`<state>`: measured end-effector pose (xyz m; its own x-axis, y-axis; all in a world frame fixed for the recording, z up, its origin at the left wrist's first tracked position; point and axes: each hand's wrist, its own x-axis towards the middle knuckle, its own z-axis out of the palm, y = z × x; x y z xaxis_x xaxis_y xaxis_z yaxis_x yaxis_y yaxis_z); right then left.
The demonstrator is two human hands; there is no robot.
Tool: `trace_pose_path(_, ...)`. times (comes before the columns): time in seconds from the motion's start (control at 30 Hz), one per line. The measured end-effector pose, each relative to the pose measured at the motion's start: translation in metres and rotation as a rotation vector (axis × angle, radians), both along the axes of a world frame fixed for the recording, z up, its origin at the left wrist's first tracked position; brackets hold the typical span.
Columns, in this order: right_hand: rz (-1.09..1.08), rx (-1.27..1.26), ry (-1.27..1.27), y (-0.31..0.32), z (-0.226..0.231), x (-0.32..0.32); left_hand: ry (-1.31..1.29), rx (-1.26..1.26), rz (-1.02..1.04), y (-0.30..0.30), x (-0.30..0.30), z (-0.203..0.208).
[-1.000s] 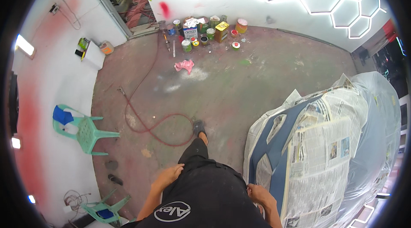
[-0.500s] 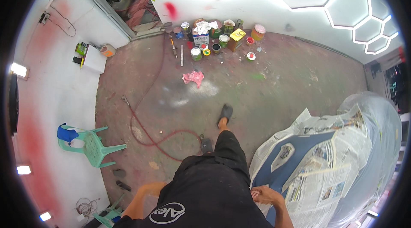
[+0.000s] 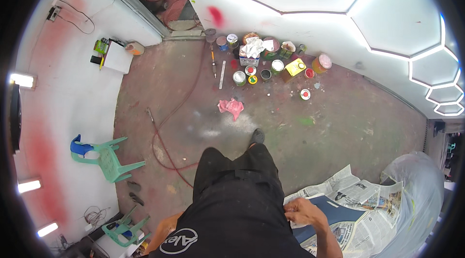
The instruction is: The person wipes a newspaper-covered car part with a cloth, then sits on the floor to open and handle multiple paint cans, mixing red paint into a container and cleaning a paintbrush with a cloth.
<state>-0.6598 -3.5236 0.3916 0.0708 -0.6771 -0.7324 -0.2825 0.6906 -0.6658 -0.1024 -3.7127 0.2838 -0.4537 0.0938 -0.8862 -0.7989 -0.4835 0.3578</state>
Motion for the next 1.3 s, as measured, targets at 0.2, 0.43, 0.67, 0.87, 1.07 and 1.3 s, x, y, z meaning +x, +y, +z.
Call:
trace_pose_path(0.2, 0.196, 0.06, -0.123, -0.127, -0.043, -0.048, -0.172, 0.034, 0.045, -0.086, -0.056, 0.047)
trace_pose_path(0.43, -0.161, 0.093, -0.082, -0.268, -0.066, -0.02, 0.118, -0.419, -0.299, -0.37, -0.147, 0.008)
trace_pose_path(0.67, -0.618, -0.139, 0.418, -0.414, -0.143, 0.077, 0.465, -0.89, -0.806, -0.515, -0.272, -0.094)
trace_pose_path(0.87, -0.219, -0.111, 0.561, -0.432, -0.184, 0.105, 0.486, -0.721, -0.89, -0.545, -0.294, -0.116)
trace_pose_path(1.07, -0.63, 0.169, -0.155, -0.461, -0.164, 0.062, 0.079, -0.316, -0.745, -0.591, -0.302, -0.05)
trace_pose_path(1.3, -0.396, -0.07, -0.224, -0.493, -0.344, -0.014, 0.172, -0.275, -0.486, -0.584, -0.422, -0.248)
